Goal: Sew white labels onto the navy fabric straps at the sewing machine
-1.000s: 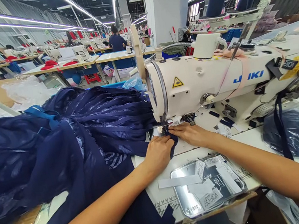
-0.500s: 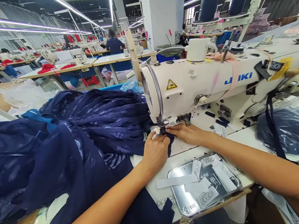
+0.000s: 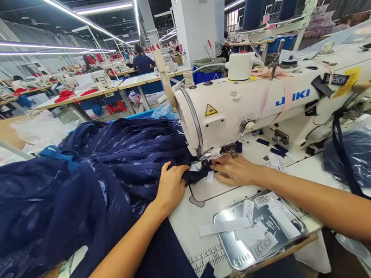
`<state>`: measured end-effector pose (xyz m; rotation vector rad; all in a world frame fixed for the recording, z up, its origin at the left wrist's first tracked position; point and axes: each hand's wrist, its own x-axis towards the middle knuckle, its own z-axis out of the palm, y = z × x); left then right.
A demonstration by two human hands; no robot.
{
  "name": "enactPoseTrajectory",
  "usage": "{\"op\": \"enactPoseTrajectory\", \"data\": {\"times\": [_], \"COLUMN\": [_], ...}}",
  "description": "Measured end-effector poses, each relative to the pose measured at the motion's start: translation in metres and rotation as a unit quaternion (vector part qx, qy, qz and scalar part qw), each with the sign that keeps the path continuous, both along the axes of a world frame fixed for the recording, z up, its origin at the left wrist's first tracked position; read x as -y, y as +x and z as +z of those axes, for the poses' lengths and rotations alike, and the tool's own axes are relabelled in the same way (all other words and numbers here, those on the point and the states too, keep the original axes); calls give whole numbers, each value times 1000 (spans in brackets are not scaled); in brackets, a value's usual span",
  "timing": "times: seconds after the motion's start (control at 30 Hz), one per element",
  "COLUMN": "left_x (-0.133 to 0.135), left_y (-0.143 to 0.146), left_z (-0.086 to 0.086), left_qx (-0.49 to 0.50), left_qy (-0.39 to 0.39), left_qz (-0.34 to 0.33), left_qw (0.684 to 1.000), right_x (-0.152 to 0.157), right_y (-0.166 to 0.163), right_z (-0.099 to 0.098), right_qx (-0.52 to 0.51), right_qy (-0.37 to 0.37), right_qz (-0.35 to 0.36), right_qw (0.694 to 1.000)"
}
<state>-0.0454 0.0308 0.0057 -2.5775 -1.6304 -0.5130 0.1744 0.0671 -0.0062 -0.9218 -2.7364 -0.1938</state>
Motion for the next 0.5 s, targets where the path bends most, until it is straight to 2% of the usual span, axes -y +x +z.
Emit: {"op": "enactPoseTrajectory", "data": {"times": [0.23, 0.5], "left_x": [7, 9], "left_y": [10, 11], "left_z": [-3, -3], "left_qx": [-28, -33], "left_qy": [11, 22], "left_qz": [-29, -33], "left_qw": [999, 999], "right_x": [-20, -28], "right_y": [16, 24], "right_z": [-18, -10], "right_qx": [-121, -103], "right_qy": [-77, -134], "right_qz": [46, 36], "right_qw": [989, 985]}}
